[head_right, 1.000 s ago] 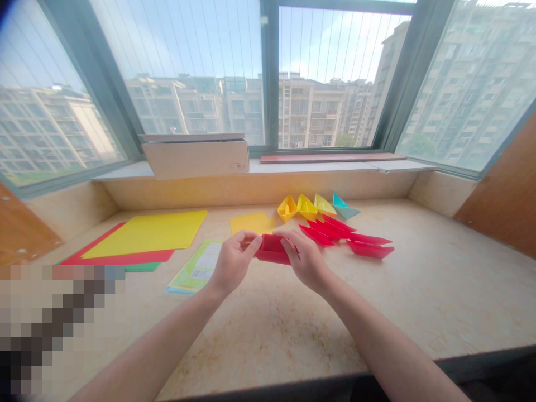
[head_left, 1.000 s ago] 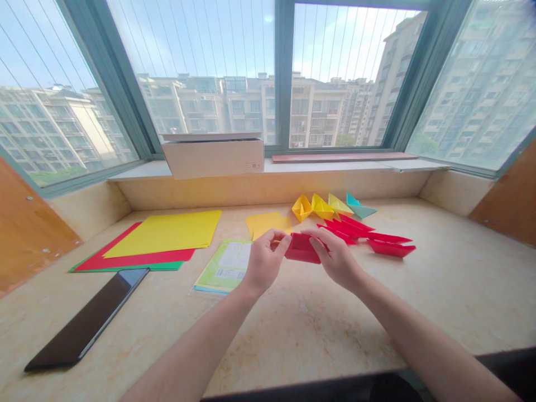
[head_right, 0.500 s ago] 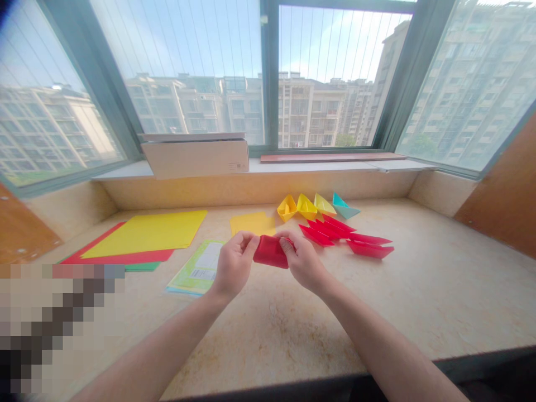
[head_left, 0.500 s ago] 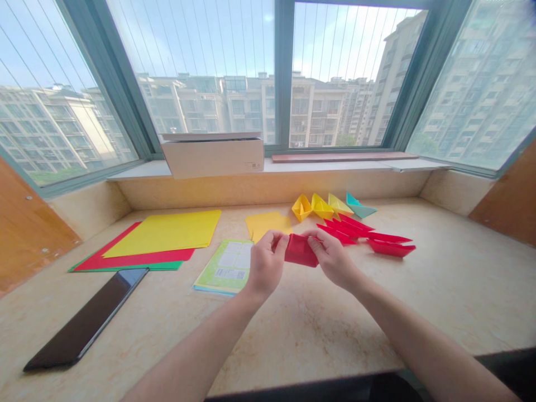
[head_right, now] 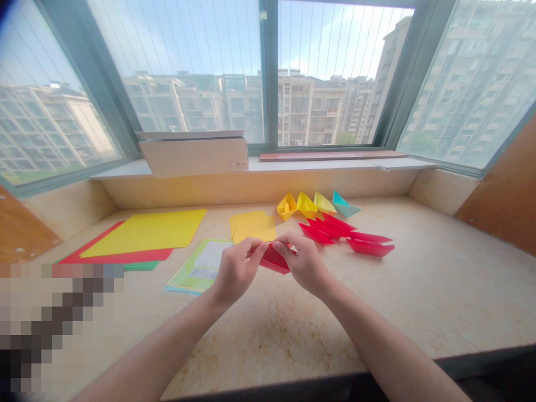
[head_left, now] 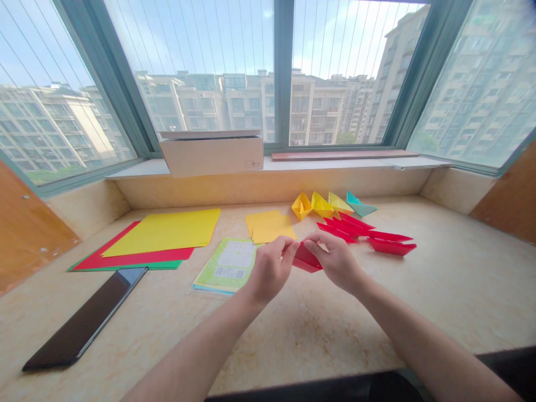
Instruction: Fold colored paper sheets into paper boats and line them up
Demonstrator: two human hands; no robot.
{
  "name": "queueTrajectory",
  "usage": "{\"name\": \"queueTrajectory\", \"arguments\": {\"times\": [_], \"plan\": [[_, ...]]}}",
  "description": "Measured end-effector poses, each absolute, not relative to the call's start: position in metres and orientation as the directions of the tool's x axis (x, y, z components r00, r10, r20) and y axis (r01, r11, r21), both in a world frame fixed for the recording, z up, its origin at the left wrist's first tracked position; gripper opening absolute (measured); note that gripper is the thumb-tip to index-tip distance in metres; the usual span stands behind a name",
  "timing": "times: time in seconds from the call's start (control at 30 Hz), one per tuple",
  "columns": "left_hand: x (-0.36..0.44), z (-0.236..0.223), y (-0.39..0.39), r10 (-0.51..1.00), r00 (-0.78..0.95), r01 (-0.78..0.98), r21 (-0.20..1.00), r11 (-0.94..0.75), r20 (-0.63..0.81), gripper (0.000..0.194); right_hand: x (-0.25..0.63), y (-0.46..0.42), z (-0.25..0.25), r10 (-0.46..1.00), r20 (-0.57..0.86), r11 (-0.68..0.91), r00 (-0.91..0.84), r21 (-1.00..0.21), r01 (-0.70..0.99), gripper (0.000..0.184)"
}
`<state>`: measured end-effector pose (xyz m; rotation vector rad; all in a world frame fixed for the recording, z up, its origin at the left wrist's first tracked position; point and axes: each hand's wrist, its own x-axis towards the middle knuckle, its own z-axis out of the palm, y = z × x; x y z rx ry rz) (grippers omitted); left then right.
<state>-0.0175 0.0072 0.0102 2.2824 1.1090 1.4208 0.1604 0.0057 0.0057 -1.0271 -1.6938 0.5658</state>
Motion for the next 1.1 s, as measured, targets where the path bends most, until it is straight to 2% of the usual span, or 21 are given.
{"name": "queueTrajectory", "arguments": {"times": [0.27, 0.33, 0.43, 0.6, 0.8, 0.9, 1.1], "plan": [[-0.023, 0.011, 0.009, 0.675, 0.342, 0.551, 0.442, -0.708, 0.654, 0.025, 0.16, 0.005, 0.005, 0.847, 0.523, 0.513, -0.093, -0.759, 0.402, 0.021], [-0.024, 0.011, 0.01, 0.662, 0.376, 0.538, 0.429, -0.726, 0.649, 0.021, 0.161, 0.005, 0.004, 0.831, 0.544, 0.538, -0.113, -0.736, 0.412, 0.022], [-0.023, 0.013, 0.011, 0.688, 0.351, 0.472, 0.515, -0.716, 0.635, 0.01, 0.162, 0.007, 0.003, 0.812, 0.566, 0.568, -0.143, -0.71, 0.416, 0.022], [-0.02, 0.021, 0.009, 0.795, 0.296, 0.354, 0.712, -0.606, 0.529, 0.011, 0.164, 0.007, 0.004, 0.819, 0.559, 0.56, -0.131, -0.727, 0.399, 0.021], [-0.02, 0.029, 0.008, 0.878, 0.248, 0.354, 0.806, -0.475, 0.409, 0.012, 0.165, 0.007, 0.006, 0.817, 0.556, 0.564, -0.152, -0.716, 0.411, 0.022], [-0.02, 0.028, 0.007, 0.873, 0.24, 0.374, 0.789, -0.488, 0.426, 0.012, 0.165, 0.007, 0.006, 0.81, 0.566, 0.57, -0.151, -0.7, 0.43, 0.023], [-0.019, 0.025, 0.006, 0.789, 0.261, 0.451, 0.652, -0.61, 0.557, 0.01, 0.165, 0.007, 0.008, 0.821, 0.553, 0.547, -0.14, -0.692, 0.471, 0.023]]}}
